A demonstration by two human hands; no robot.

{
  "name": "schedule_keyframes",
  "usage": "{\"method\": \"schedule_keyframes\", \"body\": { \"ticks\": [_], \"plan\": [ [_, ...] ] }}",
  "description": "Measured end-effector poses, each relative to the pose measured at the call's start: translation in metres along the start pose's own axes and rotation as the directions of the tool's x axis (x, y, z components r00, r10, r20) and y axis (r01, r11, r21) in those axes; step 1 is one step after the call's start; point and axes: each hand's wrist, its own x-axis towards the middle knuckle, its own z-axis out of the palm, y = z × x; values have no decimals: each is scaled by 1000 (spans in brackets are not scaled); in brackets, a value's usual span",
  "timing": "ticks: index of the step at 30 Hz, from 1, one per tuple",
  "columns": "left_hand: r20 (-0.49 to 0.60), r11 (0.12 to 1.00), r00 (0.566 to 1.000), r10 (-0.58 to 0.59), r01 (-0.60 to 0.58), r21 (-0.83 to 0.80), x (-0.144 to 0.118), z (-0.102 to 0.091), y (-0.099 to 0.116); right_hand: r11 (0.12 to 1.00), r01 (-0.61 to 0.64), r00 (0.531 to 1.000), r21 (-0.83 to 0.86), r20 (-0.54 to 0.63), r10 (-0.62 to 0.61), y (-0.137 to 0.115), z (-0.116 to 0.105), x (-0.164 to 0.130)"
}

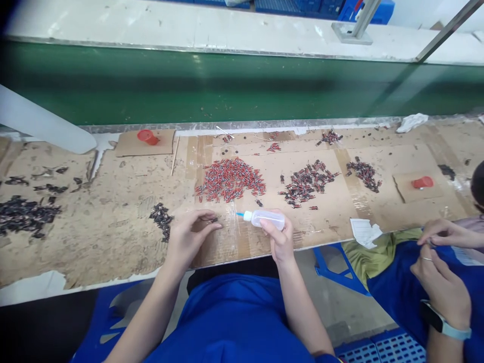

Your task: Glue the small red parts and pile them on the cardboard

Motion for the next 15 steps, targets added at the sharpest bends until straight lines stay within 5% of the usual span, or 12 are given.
{"method": "schedule_keyframes", "body": {
  "ticks": [6, 15],
  "plan": [
    [-1, 999, 1000, 25, -25, 44, -8, -15, 0, 994, 40, 999, -102, 9, -39, 6, 18, 1],
    [-52, 997, 996, -75, 75, -3, -8, -9, 8, 964, 131, 991, -233, 52, -123, 13, 46, 3]
  ]
}}
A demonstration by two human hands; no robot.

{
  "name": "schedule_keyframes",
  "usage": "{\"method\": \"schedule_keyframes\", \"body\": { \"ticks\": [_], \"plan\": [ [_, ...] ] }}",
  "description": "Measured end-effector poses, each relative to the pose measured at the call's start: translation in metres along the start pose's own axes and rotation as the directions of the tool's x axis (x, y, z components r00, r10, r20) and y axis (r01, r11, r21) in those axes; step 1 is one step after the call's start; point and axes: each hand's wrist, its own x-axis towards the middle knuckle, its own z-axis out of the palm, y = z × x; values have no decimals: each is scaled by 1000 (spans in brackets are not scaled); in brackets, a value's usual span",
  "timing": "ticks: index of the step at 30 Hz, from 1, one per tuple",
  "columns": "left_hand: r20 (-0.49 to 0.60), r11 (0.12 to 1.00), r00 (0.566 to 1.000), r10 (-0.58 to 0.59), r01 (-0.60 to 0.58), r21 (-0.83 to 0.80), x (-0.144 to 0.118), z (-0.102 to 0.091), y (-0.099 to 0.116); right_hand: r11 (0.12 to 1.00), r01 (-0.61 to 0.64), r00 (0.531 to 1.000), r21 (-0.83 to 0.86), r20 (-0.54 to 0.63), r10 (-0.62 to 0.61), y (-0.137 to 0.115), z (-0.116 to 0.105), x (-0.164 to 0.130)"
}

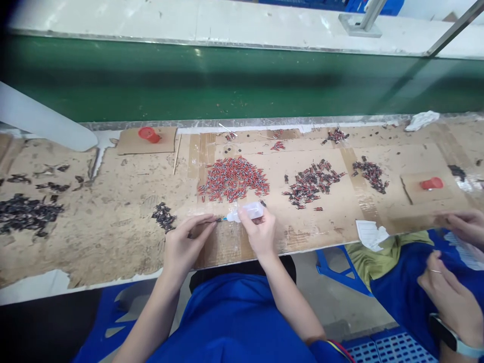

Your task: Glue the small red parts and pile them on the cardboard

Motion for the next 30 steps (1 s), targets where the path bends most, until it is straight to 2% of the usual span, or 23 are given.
{"method": "schedule_keyframes", "body": {
  "ticks": [9, 17, 23, 30],
  "plan": [
    [57, 989, 989, -139, 142, -43, 5, -5, 4, 996, 22, 999, -88, 36, -19, 6, -1, 0],
    [54, 993, 991, -119, 120, -5, 5, -5, 2, 993, 30, 999, -117, 27, -27, 5, 0, 1],
    [72, 990, 988, -139, 141, -28, 4, -3, 1, 994, 18, 999, -109, 45, -13, 5, 0, 2],
    [53, 994, 992, -112, 111, 17, 6, -5, 2, 992, 29, 997, -122, 78, -19, 6, 0, 1]
  ]
}}
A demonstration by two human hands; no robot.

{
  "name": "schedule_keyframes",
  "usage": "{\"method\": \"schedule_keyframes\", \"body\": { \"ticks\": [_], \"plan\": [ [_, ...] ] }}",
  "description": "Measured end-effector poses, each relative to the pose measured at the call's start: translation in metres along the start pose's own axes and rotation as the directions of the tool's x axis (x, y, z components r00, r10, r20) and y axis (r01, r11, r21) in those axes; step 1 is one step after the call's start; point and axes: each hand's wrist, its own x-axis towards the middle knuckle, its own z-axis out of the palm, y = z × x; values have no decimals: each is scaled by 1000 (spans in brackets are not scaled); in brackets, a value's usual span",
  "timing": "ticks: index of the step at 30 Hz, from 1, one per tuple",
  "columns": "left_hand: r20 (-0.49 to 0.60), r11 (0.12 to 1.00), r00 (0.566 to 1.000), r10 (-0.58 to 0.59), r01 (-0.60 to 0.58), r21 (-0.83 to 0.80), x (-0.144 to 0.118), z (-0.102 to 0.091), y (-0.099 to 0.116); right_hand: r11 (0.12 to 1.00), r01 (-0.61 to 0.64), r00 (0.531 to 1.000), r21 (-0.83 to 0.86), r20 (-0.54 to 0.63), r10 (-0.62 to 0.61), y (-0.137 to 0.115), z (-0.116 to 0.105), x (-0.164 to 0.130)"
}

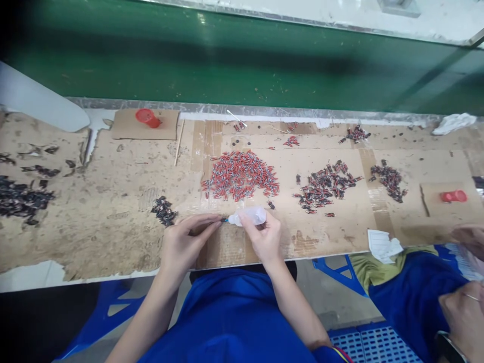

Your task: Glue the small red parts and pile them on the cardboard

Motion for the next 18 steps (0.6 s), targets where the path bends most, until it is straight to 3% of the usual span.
{"method": "schedule_keyframes", "body": {
  "ticks": [18],
  "plan": [
    [-8, 1000, 1000, 5, -5, -26, -1, 1, -2, 997, -19, 998, 81, -56, 23, 3, -1, 0]
  ]
}}
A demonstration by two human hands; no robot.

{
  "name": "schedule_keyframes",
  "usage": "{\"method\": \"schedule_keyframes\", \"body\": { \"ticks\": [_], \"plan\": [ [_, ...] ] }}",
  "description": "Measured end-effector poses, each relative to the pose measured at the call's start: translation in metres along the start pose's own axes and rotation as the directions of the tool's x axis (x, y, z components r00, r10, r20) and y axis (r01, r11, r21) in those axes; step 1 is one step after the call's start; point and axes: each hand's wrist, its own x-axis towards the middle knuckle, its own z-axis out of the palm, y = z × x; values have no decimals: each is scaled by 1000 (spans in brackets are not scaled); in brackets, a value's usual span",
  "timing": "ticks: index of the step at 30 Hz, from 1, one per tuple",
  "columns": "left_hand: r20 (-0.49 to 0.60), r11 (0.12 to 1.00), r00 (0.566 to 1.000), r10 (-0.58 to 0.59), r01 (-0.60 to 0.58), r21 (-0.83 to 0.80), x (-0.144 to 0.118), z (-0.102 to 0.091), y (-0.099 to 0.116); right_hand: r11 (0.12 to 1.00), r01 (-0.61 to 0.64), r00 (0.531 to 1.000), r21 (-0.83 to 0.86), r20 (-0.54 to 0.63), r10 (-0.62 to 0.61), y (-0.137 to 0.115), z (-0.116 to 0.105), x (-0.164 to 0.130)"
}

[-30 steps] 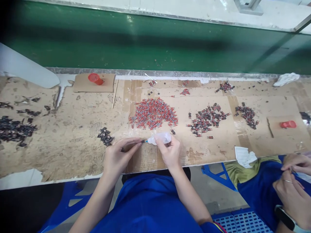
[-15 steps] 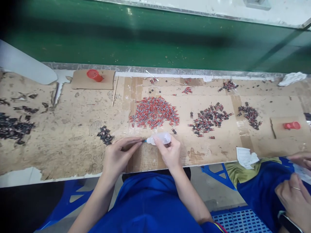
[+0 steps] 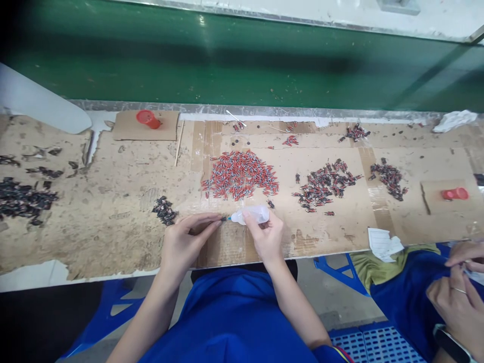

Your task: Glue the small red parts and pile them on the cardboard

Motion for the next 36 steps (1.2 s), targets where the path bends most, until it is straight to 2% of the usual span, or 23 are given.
{"method": "schedule_keyframes", "body": {
  "ticks": [8, 10, 12, 15, 17, 18, 20, 21, 23, 26, 29, 33, 36],
  "plan": [
    [13, 1000, 1000, 7, -7, 7, 0, -1, 1, 998, 25, 1000, -63, 8, -25, -2, 1, 1],
    [35, 1000, 999, 25, -25, 10, 2, -2, 0, 997, 32, 999, -74, -4, -32, -3, -3, 2],
    [59, 997, 996, 67, -69, 30, 4, -3, -2, 993, 45, 997, -105, -64, -52, -4, -14, 2],
    [74, 988, 990, 121, -127, 86, 6, -2, -6, 958, 77, 972, -277, -192, -133, -8, -39, 4],
    [67, 985, 989, 129, -136, 107, 7, 0, -8, 849, 115, 950, -516, -192, -245, -13, -53, 5],
    [61, 985, 990, 131, -136, 104, 7, 0, -8, 756, 153, 930, -636, -165, -328, -16, -57, 5],
    [62, 989, 989, 131, -135, 65, 6, 0, -8, 542, 248, 858, -803, -78, -507, -23, -55, 8],
    [63, 991, 990, 125, -128, 34, 5, 0, -9, 457, 305, 815, -836, -19, -579, -26, -49, 10],
    [44, 995, 995, 92, -91, -32, 2, -3, -9, 360, 437, 756, -824, 120, -643, -30, -30, 16],
    [-31, 994, 999, -11, 7, -105, -3, -10, -11, 335, 633, 735, -697, 407, -542, -28, 9, 27],
    [-115, 986, 989, -97, 79, -146, -8, -17, -12, 317, 690, 721, -651, 579, -382, -23, 37, 38],
    [-196, 982, 972, -127, 96, -163, -10, -21, -9, 306, 693, 720, -652, 635, -280, -17, 52, 45],
    [-230, 981, 964, -135, 97, -170, -10, -20, -8, 255, 681, 732, -687, 640, -233, -15, 58, 45]
  ]
}}
